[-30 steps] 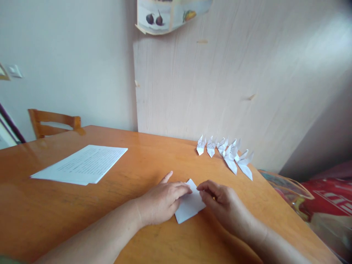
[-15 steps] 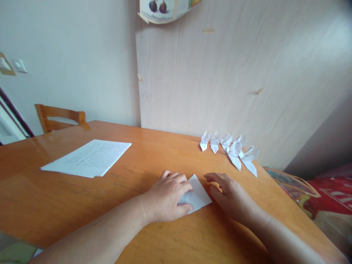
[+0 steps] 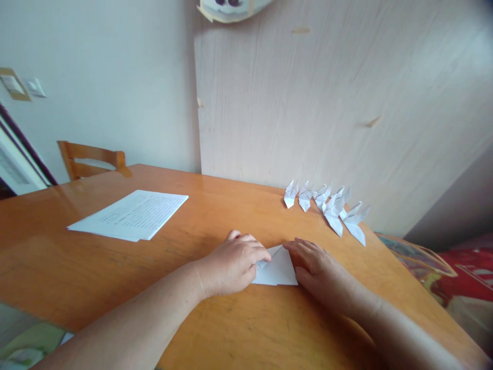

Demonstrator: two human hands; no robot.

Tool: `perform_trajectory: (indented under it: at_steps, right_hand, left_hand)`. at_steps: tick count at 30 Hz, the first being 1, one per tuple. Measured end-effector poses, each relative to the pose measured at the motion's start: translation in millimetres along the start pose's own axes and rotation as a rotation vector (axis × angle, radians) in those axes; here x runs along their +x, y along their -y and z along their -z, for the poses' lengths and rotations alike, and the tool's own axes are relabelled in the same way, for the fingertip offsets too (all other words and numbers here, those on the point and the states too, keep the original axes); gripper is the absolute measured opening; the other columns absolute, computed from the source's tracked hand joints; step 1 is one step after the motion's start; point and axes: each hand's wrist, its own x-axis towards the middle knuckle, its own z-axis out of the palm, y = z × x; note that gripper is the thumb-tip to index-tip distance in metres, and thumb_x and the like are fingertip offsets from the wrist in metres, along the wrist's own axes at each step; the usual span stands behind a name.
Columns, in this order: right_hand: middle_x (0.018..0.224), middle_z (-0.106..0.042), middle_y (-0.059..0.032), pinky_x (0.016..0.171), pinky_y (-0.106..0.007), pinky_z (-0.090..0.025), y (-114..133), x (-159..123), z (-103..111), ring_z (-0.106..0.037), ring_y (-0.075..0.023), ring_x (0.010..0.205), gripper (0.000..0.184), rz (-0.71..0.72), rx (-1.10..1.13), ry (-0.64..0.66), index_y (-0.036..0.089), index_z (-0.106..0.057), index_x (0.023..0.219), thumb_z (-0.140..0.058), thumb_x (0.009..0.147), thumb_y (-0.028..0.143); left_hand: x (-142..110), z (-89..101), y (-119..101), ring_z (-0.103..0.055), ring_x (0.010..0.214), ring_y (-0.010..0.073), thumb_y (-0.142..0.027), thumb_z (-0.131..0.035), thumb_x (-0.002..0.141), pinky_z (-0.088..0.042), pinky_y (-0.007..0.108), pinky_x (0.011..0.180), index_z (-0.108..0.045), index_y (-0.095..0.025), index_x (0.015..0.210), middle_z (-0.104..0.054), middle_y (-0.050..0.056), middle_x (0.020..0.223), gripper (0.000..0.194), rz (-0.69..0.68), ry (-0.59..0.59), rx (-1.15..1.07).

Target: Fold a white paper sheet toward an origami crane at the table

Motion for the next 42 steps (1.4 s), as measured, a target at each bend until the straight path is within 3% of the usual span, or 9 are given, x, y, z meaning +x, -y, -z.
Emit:
perform_trajectory:
  at_steps: [4,7,9,13,19,27,37,39,42]
  right_hand:
    - [0.13,-0.063,-0.0062,0.102,-0.046,-0.044,2.8,0.1,2.3,-0.051,-0.0276,0.128,0.045,0.049,0.004,0.018,0.027,-0.06,0.127,-0.055,0.084,0.014]
    - [0.131,-0.063,-0.0048,0.101,-0.045,-0.044,7.5,0.3,6.2,-0.053,-0.0272,0.124,0.038,0.079,0.008,0.046,0.03,-0.063,0.123,-0.059,0.086,0.02]
    - [0.124,-0.066,-0.0039,0.097,-0.043,-0.046,12.0,0.6,8.2,-0.058,-0.0255,0.115,0.033,0.075,0.04,0.086,0.03,-0.064,0.121,-0.06,0.089,0.024]
    - [0.112,-0.07,-0.004,0.091,-0.04,-0.047,20.9,0.6,9.0,-0.062,-0.0246,0.104,0.029,0.028,0.096,0.111,0.03,-0.066,0.118,-0.062,0.089,0.03]
    - [0.099,-0.071,-0.0029,0.083,-0.035,-0.046,26.4,0.0,9.5,-0.062,-0.0217,0.093,0.024,-0.001,0.114,0.089,0.028,-0.068,0.108,-0.062,0.085,0.021]
    - [0.096,-0.067,-0.0017,0.079,-0.032,-0.045,28.5,0.5,9.9,-0.059,-0.0195,0.089,0.024,-0.015,0.122,0.082,0.026,-0.068,0.1,-0.064,0.079,0.015]
    - [0.092,-0.064,-0.0036,0.077,-0.032,-0.047,24.9,1.7,3.4,-0.059,-0.0191,0.086,0.016,0.009,0.145,0.049,0.026,-0.072,0.094,-0.058,0.09,0.019]
    - [0.091,-0.064,-0.0036,0.078,-0.032,-0.047,23.7,1.8,2.5,-0.06,-0.0191,0.086,0.017,0.011,0.156,0.036,0.026,-0.072,0.092,-0.057,0.091,0.019]
    - [0.091,-0.065,-0.0039,0.077,-0.032,-0.047,22.4,1.6,0.7,-0.06,-0.0191,0.086,0.017,0.009,0.171,0.022,0.026,-0.073,0.091,-0.057,0.091,0.019]
  left_hand:
    - [0.5,4.6,-7.9,-0.059,0.108,0.0236,-0.026,-0.064,0.082,-0.032,0.04,0.094,-0.063,-0.028,0.113,-0.069,0.001,0.113,0.031,0.017,0.02,0.01]
    - [0.6,6.9,-12.4,-0.059,0.109,0.0274,-0.05,-0.076,0.072,-0.033,0.042,0.095,-0.061,-0.027,0.119,-0.069,0.004,0.114,0.055,0.011,0.026,0.0]
    - [0.5,6.4,-13.7,-0.06,0.108,0.0284,-0.056,-0.08,0.066,-0.033,0.043,0.097,-0.059,-0.026,0.121,-0.069,0.005,0.115,0.066,0.008,0.026,-0.006]
    - [-0.2,3.8,-15.3,-0.062,0.106,0.0284,-0.049,-0.081,0.066,-0.027,0.049,0.106,-0.058,-0.024,0.116,-0.07,0.006,0.11,0.06,0.046,0.011,0.004]
    - [-2.8,7.6,-17.6,-0.064,0.094,0.0222,-0.029,-0.068,0.076,-0.014,0.054,0.116,-0.058,-0.023,0.096,-0.069,0.001,0.095,0.023,0.062,0.005,-0.004]
    - [-4.6,14.0,-11.7,-0.06,0.077,0.0146,-0.021,-0.058,0.082,-0.018,0.051,0.117,-0.06,-0.022,0.082,-0.063,-0.004,0.076,0.002,0.07,0.005,-0.002]
    - [-1.4,17.8,-8.0,-0.062,0.086,0.0161,-0.027,-0.034,0.1,-0.029,0.045,0.111,-0.063,-0.022,0.086,-0.069,-0.002,0.086,0.032,0.079,0.047,-0.026]
    - [-2.4,19.9,-10.1,-0.063,0.087,0.0173,-0.036,-0.039,0.1,-0.028,0.045,0.111,-0.062,-0.022,0.085,-0.069,-0.001,0.085,0.031,0.103,0.049,-0.035]
    - [-4.3,20.3,-11.5,-0.062,0.094,0.0218,-0.05,-0.064,0.084,-0.029,0.047,0.109,-0.06,-0.024,0.086,-0.068,-0.002,0.084,0.027,0.156,0.04,-0.022]
